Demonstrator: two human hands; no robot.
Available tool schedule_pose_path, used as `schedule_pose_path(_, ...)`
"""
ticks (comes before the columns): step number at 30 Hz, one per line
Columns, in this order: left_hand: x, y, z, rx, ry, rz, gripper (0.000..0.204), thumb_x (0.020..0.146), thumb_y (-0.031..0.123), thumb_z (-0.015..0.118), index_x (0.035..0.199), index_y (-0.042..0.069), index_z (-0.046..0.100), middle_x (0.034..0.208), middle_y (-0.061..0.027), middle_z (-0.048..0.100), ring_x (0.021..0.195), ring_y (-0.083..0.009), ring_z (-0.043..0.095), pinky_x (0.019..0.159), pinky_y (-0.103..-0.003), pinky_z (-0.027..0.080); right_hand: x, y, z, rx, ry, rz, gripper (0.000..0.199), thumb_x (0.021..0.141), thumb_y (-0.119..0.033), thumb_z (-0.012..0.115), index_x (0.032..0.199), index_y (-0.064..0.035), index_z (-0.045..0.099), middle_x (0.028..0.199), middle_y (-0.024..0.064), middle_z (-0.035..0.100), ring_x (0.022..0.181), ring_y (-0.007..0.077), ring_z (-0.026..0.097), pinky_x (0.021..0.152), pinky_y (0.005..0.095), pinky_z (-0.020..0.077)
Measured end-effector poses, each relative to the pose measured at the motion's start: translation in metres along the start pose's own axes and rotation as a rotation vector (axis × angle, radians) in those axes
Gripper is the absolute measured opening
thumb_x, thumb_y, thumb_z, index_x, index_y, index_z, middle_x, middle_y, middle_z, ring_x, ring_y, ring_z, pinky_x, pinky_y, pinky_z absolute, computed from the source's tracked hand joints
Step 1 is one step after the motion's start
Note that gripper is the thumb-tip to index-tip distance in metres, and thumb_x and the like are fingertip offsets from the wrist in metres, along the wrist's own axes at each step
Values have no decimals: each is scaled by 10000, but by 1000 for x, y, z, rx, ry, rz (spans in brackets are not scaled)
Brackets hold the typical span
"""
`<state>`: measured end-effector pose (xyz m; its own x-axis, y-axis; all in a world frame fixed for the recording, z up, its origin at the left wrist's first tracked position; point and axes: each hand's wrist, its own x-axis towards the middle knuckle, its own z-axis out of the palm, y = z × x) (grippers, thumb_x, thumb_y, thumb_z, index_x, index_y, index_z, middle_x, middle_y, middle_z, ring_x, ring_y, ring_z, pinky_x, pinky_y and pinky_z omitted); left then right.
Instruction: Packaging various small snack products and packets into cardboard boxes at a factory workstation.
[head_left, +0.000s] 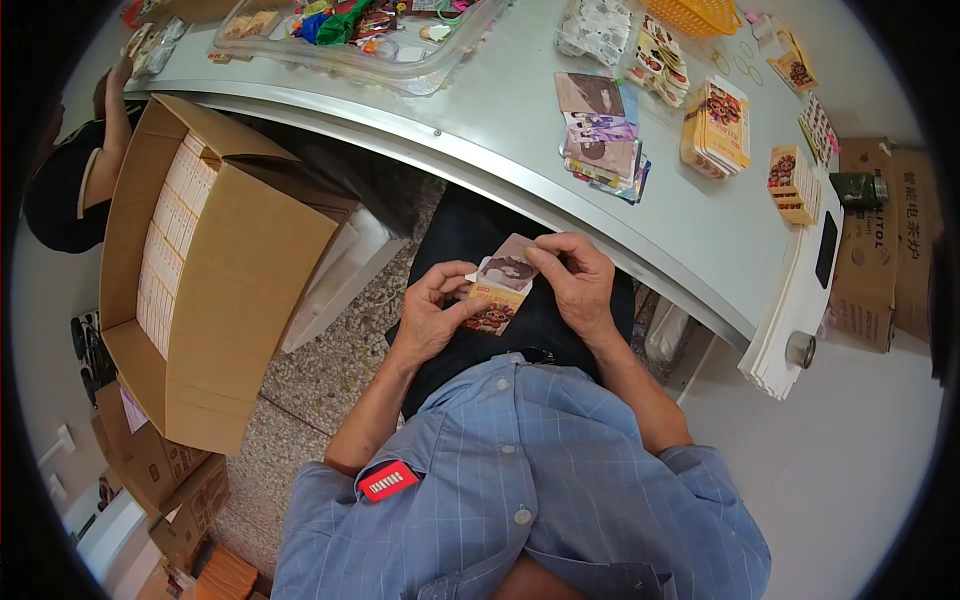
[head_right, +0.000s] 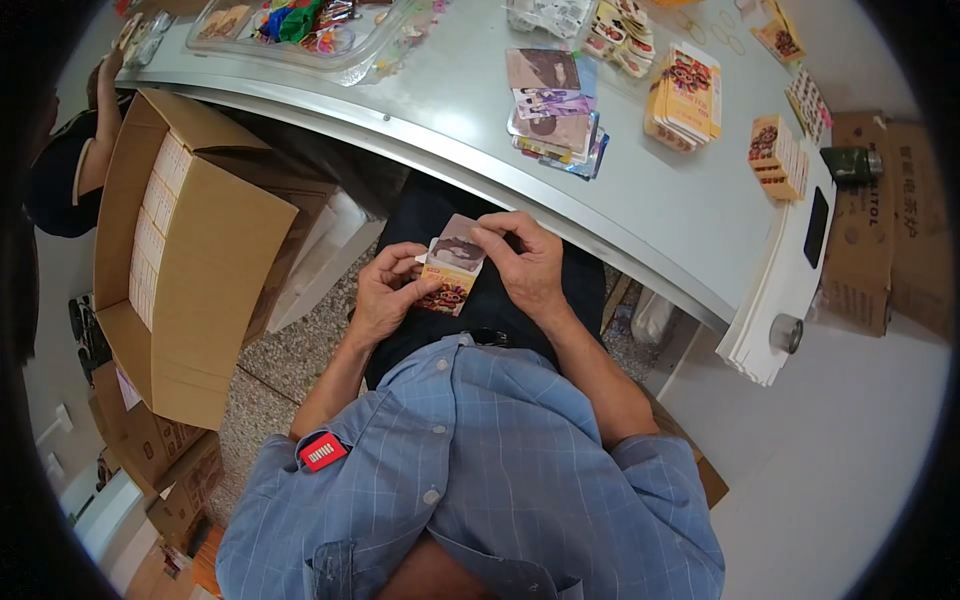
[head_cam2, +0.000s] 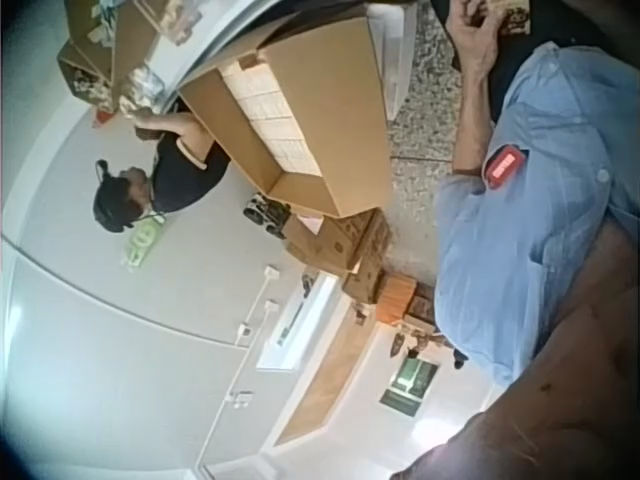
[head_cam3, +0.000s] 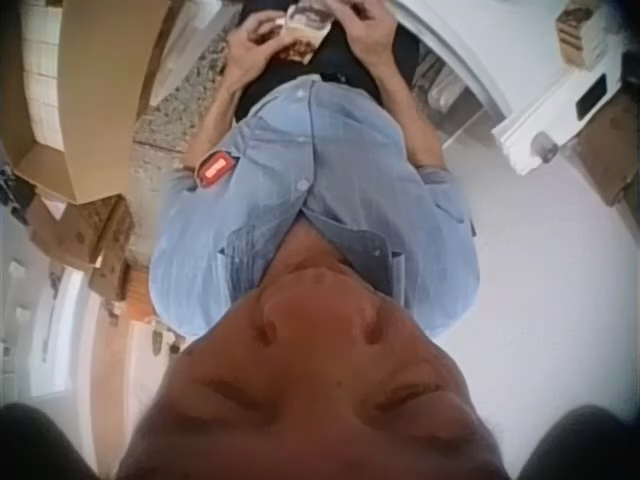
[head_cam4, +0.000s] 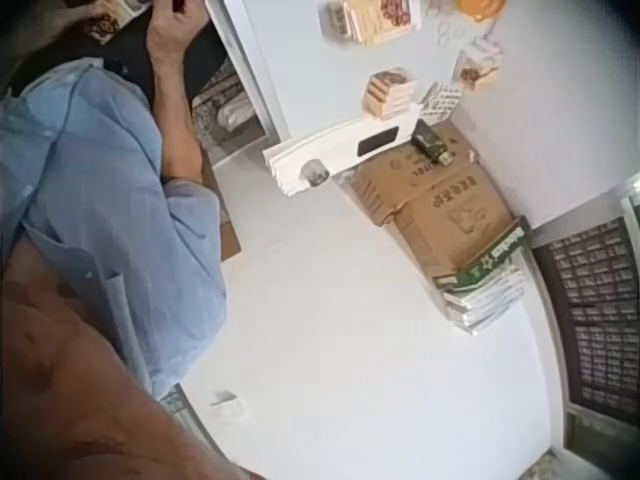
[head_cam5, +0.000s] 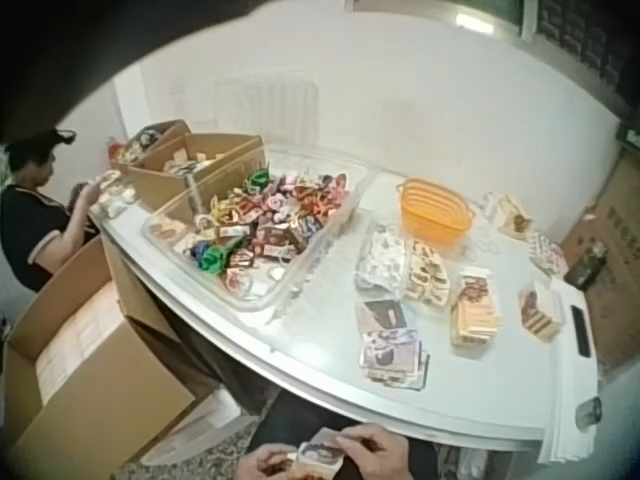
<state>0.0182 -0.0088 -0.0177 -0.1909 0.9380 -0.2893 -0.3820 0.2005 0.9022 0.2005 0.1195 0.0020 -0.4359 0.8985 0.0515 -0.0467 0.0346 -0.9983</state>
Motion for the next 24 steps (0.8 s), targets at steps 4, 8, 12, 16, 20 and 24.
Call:
schedule_pose_path(4,3,2,0,7,-2,-14,410,864,-35,738,1230,7,557,1089,-120,710,1010,-168,682,855,-292,583,7,-9,-3,-241,-176,-87,177,844,-17,753,1011,12,701,982,97,693,858,191,651,777,284,511)
schedule_pose_path(8,4,2,0,24,17,-1,414,863,-47,736,1231,0,552,1081,-117,708,1002,-168,683,849,-286,577,11,-27,-6,-486,-277,-302,215,817,-63,763,1019,-10,712,1108,144,662,1025,275,630,876,339,498)
schedule_pose_path(12,4,-3,2,12,45,18,434,853,-68,736,1238,-6,544,1092,-120,704,980,-163,683,854,-279,566,23,-58,-18,-471,-20,-302,162,829,-22,748,985,-13,708,1017,132,677,929,256,656,827,325,515)
schedule_pose_path(16,1,-3,3,-14,71,50,451,854,-79,730,1253,-13,531,1095,-129,701,972,-163,682,863,-281,564,68,-92,-52,-638,115,-393,161,849,-12,736,1006,-15,701,887,113,688,797,229,664,750,316,525)
schedule_pose_path(20,3,-1,7,-21,69,76,455,848,-88,733,1253,-20,536,1094,-141,704,969,-162,684,863,-275,563,140,-115,-106,-1002,242,-590,189,901,-115,705,1062,-16,704,975,149,706,814,245,687,726,348,540)
schedule_pose_path(24,4,-6,8,-40,61,72,459,848,-80,739,1254,-22,534,1101,-141,702,966,-161,684,864,-274,562,213,-120,-158,-1240,211,-482,222,931,-203,666,1072,-38,709,1019,156,709,891,293,689,785,403,542)
